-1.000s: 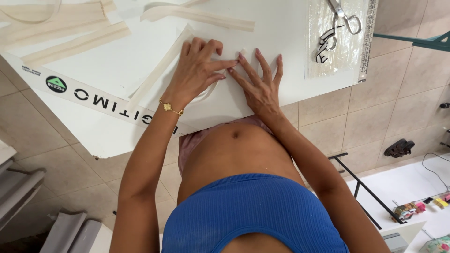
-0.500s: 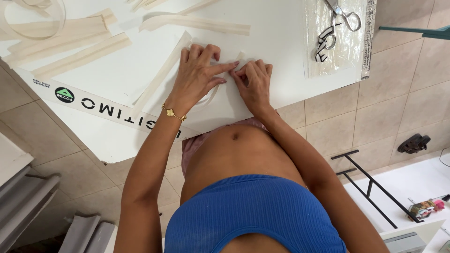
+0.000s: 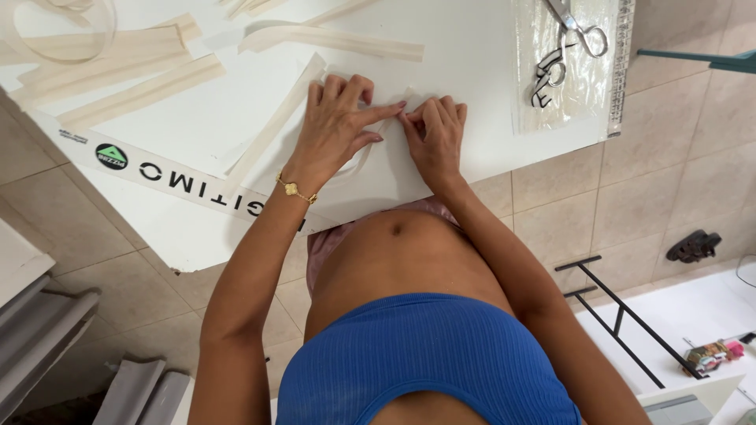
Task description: The person folds multiple thin, beige, flexible strips on a white table. They pick up the strips, fold them in half, and place them back on the table. The person also handles a clear plastic bag and a pair of scissors resting on the table.
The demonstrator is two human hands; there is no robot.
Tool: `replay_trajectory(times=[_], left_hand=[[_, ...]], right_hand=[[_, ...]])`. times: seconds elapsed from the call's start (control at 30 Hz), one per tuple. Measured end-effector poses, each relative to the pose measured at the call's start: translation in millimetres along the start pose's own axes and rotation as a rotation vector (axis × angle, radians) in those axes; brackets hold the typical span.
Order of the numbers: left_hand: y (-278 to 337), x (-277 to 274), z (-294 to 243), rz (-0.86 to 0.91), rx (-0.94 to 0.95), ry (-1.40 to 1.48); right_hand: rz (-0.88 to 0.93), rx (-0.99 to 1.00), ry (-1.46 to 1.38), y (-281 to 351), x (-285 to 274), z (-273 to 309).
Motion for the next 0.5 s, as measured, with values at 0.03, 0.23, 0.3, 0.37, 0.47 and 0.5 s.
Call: replay_trajectory(times=[0.03,0.23,0.3,0.37,0.47,0.5], left_hand=[[0.4,0.6,1.2,0.001,-0.002,-0.003],[-7.0,-0.7,-0.5,0.003,-0.011,0.086],[-5.5,-7.3,-3.6,0.100,-0.057,0.175],[2.1,3.7,-3.8,0.094,-0.056,0.170],[6.6,1.1,-9.8,0.040,-0.121,0.160],[13.3,-2.6,-15.6,0.016,-0.182,0.170]], right_hand=[[0.000,-0.001,-0.004,1.6,1.3,-0.2],[0.050,-0.189,-0.061,1.3,-20.1,18.4],[-0.011,-0.368,-0.061,6.4,-24.2,23.9],[0.015,-0.427,-0.032,12.0,-30.4,35.0],[0.044,-0.523,0.016,8.4,-27.4,32.3],[0.057,-0.533,0.035,11.7,-25.0,31.0]])
Point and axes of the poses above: each hand's wrist, its own y-axis away from the middle knuckle, its own x-axis out of the palm, z = x × y, the point moved 3 cm from there along -y, towards the middle knuckle, and after that the axes turned 1 degree about -y, right-handed, at the moved point
